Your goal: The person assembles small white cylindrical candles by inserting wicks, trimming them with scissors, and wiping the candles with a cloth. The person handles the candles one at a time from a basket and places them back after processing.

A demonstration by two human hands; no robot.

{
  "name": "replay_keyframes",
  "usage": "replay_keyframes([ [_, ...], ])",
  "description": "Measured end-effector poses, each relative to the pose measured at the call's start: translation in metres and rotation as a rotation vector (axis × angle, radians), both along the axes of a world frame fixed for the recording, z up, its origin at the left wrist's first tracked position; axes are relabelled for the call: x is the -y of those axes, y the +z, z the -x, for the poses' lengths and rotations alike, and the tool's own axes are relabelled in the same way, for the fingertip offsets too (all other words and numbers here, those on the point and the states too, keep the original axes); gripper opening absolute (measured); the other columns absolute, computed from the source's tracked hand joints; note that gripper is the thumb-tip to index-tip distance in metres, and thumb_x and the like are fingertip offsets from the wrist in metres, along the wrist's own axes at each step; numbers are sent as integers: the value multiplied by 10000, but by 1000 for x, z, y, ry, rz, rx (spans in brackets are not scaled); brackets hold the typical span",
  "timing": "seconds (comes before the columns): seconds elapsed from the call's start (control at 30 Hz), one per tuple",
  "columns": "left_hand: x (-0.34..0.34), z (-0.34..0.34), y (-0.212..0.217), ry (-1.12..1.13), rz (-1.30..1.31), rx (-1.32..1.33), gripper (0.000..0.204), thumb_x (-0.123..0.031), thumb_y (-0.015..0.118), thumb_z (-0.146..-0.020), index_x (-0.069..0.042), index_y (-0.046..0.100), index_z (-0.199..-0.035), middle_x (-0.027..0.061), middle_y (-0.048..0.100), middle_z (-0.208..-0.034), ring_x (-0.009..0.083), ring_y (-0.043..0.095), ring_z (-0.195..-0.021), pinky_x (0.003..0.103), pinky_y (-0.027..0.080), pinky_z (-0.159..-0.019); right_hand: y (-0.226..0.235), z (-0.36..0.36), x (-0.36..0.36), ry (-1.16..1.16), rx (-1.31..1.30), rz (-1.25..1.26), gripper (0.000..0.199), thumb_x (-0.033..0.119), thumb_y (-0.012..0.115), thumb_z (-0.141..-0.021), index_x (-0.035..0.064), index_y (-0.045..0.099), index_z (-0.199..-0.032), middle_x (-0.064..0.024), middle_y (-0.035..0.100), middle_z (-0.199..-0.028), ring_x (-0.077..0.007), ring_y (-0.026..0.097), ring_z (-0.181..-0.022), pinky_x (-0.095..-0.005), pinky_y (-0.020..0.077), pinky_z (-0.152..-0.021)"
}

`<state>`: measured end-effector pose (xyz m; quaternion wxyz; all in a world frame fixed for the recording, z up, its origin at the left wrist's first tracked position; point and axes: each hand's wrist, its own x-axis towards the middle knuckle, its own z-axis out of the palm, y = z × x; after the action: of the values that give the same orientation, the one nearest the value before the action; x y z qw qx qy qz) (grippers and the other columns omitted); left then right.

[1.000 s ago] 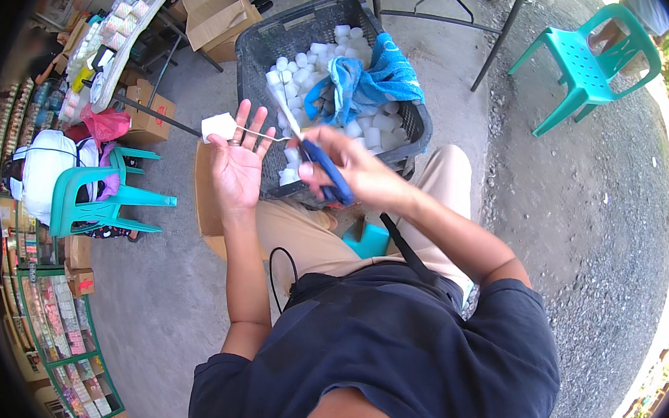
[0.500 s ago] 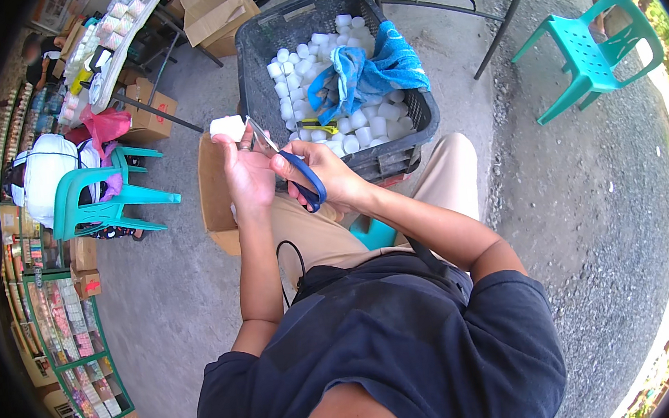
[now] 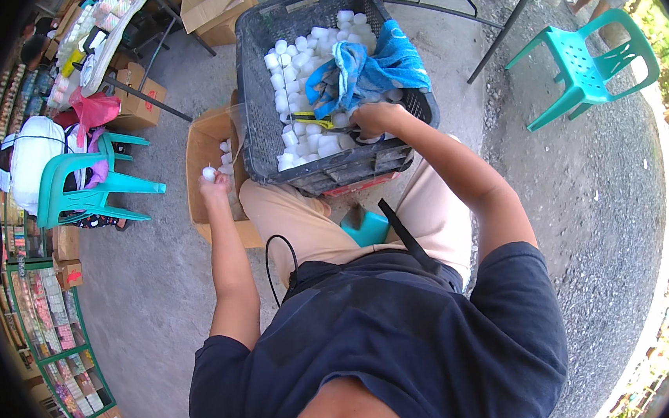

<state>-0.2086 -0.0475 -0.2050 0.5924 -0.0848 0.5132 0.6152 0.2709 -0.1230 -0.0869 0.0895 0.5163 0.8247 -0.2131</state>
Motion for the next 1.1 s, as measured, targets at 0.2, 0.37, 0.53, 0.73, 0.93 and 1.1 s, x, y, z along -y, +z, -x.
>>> replay_keyframes([
  [0.2,-12,-19,44,-150,-229,150,474,-521,398,-982,-90,571,-1075,-6,485,-662,87,286,-401,231,202,-364,29,7,-46,-244,110,-580,305,156,514,-871,177,635,-1150,-124,702,-837,-310,704,-754,-411,561,-598],
  [0.37,21,-183,199,-1194,-646,-1051,280,-278,742,-810,-83,648,-988,-11,547,-671,108,461,-489,259,366,-438,10,-15,-68,-387,96,-424,368,99,530,-845,243,656,-1160,-117,698,-981,-318,685,-898,-404,559,-737],
  [0.53,25,-255,159,-1953,-517,-1814,375,-285,841,-619,-70,663,-869,116,687,-834,282,664,-782,397,511,-690,43,-29,-78,-421,-701,-850,358,-22,553,-795,111,651,-1113,-160,634,-1023,-308,626,-946,-338,501,-842],
  [0.73,-51,-310,122,-1855,-223,-2110,313,-247,689,-766,-84,684,-1033,146,683,-1062,309,625,-1078,439,497,-890,54,-73,-97,-663,-2318,-224,291,314,540,-951,76,603,-1107,-111,638,-1124,-275,601,-1040,-453,490,-942],
  [0.93,-90,-334,74,-1669,-301,-2038,409,-309,630,-859,-89,601,-1203,188,583,-1255,347,612,-1099,431,500,-900,53,-85,-100,-747,-2748,-96,433,437,548,-915,80,616,-1150,-127,637,-1175,-311,576,-1095,-490,434,-997],
  [1.1,-98,-334,41,-1546,-342,-2163,403,-304,597,-891,-176,529,-1266,218,535,-1291,373,620,-1065,438,498,-883,55,-96,-89,-567,-2758,0,469,436,593,-875,81,610,-1182,-127,615,-1219,-317,560,-1119,-506,414,-1009],
])
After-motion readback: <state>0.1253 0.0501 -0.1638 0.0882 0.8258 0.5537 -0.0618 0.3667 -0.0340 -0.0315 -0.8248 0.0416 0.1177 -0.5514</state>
